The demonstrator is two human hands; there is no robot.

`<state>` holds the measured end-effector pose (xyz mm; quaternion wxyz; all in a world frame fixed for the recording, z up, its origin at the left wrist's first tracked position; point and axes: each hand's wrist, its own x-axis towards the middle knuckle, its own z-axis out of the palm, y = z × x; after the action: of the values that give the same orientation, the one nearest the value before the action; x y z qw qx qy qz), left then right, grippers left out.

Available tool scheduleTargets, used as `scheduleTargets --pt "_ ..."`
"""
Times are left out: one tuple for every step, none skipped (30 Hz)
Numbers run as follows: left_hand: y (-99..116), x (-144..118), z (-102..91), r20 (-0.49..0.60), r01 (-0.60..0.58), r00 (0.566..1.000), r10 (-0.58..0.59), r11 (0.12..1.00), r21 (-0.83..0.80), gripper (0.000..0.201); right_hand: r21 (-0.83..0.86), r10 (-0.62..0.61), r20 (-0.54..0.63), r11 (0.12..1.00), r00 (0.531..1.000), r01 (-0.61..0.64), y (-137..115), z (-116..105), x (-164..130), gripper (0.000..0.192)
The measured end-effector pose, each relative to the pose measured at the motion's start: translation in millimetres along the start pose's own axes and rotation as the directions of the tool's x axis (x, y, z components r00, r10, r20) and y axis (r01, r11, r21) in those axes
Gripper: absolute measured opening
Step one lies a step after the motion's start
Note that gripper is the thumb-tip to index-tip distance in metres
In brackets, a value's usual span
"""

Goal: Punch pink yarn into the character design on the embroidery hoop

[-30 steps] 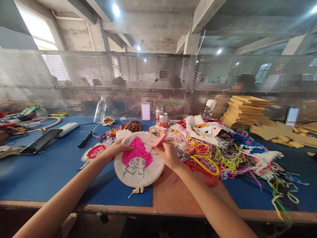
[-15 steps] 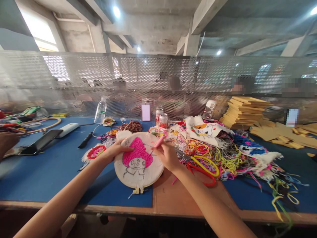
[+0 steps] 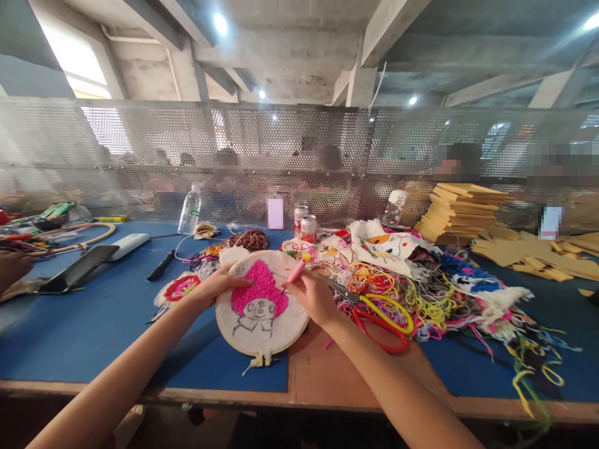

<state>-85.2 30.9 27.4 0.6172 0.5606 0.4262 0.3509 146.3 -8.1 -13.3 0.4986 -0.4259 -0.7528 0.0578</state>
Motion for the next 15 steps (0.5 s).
scheduleTargets --pt "0.0 -0.1 0.1 0.002 0.002 1.0 -0.002 1.0 -0.001 0.057 -0.021 -0.008 0.0 1.0 1.0 0.008 0.1 1.5 -0.3 0.022" --pt "-0.2 -0.1 0.0 0.005 0.004 1.0 -0.004 1.0 -0.003 0.056 -0.042 -0.018 0.003 0.999 1.0 0.018 -0.1 3.0 -0.3 0.023" --pt "-0.7 0.1 -0.3 0.009 0.006 1.0 -0.006 1.0 -0.006 0.056 -0.062 -0.028 0.01 0.998 1.0 0.029 -0.7 4.3 -0.2 0.023" --pt "-1.6 0.6 -0.8 0.013 0.008 1.0 -0.008 1.0 -0.009 0.056 -0.078 -0.038 0.019 0.996 0.999 0.039 -1.5 5.4 0.1 0.023" --pt "-2.8 1.4 -1.5 0.015 0.009 1.0 -0.009 1.0 -0.013 0.057 -0.09 -0.048 0.028 0.995 0.998 0.051 -2.4 6.3 0.6 0.023" --pt "-4.2 2.5 -2.3 0.018 0.01 1.0 -0.009 1.0 -0.017 0.057 -0.099 -0.06 0.034 0.993 0.998 0.063 -3.3 7.0 1.2 0.023" --pt "-5.8 3.7 -3.2 0.02 0.01 1.0 -0.009 1.0 -0.02 0.058 -0.108 -0.07 0.034 0.991 0.997 0.073 -4.1 7.5 1.8 0.022" --pt "-7.4 4.8 -4.1 0.02 0.011 1.0 -0.011 1.0 -0.021 0.059 -0.117 -0.078 0.031 0.99 0.996 0.081 -4.6 8.0 2.3 0.021" --pt "-8.8 5.9 -4.8 0.02 0.014 1.0 -0.013 1.0 -0.021 0.059 -0.128 -0.085 0.028 0.988 0.996 0.088 -5.0 8.4 2.7 0.02" --pt "-9.9 6.7 -5.3 0.02 0.014 1.0 -0.014 1.0 -0.02 0.058 -0.137 -0.094 0.031 0.986 0.995 0.097 -5.0 9.0 2.9 0.019" --pt "-10.7 7.2 -5.5 0.02 0.012 1.0 -0.011 1.0 -0.017 0.056 -0.144 -0.105 0.04 0.983 0.994 0.11 -4.9 9.7 3.0 0.018" --pt "-11.1 7.4 -5.5 0.019 0.008 1.0 -0.008 1.0 -0.014 0.054 -0.146 -0.119 0.058 0.981 0.991 0.127 -4.6 10.4 2.9 0.018" --pt "-11.3 7.3 -5.2 0.015 0.004 1.0 -0.003 1.0 -0.01 0.052 -0.142 -0.131 0.077 0.98 0.988 0.141 -4.3 11.2 2.8 0.018" --pt "-11.2 7.1 -4.9 0.01 -0.001 1.0 0.001 1.0 -0.007 0.049 -0.134 -0.139 0.093 0.979 0.986 0.151 -4.1 11.8 2.7 0.018" --pt "-11.1 6.9 -4.7 0.006 -0.005 1.0 0.005 1.0 -0.005 0.048 -0.127 -0.141 0.103 0.98 0.985 0.153 -4.0 12.2 2.6 0.018"
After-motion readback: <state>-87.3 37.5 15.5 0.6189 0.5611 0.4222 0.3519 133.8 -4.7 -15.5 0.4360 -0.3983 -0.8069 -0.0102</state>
